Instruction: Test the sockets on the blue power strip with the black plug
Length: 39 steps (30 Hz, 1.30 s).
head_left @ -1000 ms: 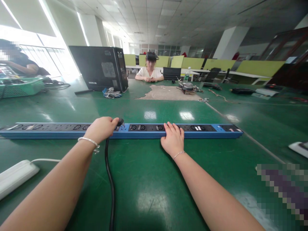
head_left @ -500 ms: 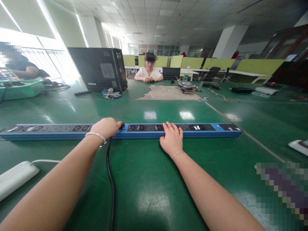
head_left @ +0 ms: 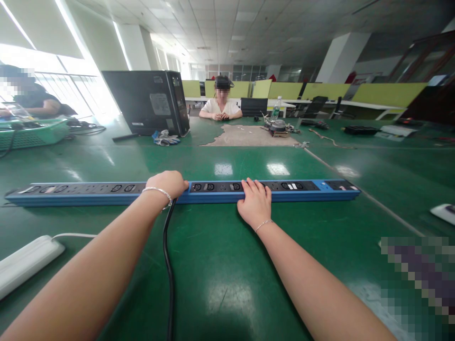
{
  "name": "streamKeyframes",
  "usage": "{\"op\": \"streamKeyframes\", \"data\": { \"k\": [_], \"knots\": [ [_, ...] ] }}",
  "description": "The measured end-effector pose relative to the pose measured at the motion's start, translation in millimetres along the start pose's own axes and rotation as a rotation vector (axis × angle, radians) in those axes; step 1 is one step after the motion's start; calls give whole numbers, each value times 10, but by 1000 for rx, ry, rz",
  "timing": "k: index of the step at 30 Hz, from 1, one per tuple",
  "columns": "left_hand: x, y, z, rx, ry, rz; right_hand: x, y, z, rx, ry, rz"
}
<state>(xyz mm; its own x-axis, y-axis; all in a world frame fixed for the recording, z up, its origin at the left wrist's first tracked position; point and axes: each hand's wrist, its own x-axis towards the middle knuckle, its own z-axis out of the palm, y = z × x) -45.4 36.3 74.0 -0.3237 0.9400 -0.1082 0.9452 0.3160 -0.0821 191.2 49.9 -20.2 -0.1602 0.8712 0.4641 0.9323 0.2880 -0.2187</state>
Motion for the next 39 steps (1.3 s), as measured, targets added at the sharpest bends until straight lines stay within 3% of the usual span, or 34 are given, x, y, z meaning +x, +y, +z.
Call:
{"op": "streamKeyframes", "data": {
  "k": [6, 11, 17, 26, 34, 39],
  "knots": [
    [-34, -7, 33, 50, -112, 82, -1, -2, -6, -2, -3, -4],
    [-43, 44, 37, 149, -115, 177, -2, -5, -7, 2, 3, 1],
    [47, 44, 13, 143, -127, 183, -3, 1, -7, 2, 0, -1],
    [-210, 90, 59, 183, -66, 176, -8, -9, -10, -11, -3, 3],
    [37, 68, 25, 141, -123, 175, -6, 1, -10, -18, -15, 1],
    [-22, 59, 53, 129, -97, 168, -2, -1, -4, -17, -9, 0]
  ]
}}
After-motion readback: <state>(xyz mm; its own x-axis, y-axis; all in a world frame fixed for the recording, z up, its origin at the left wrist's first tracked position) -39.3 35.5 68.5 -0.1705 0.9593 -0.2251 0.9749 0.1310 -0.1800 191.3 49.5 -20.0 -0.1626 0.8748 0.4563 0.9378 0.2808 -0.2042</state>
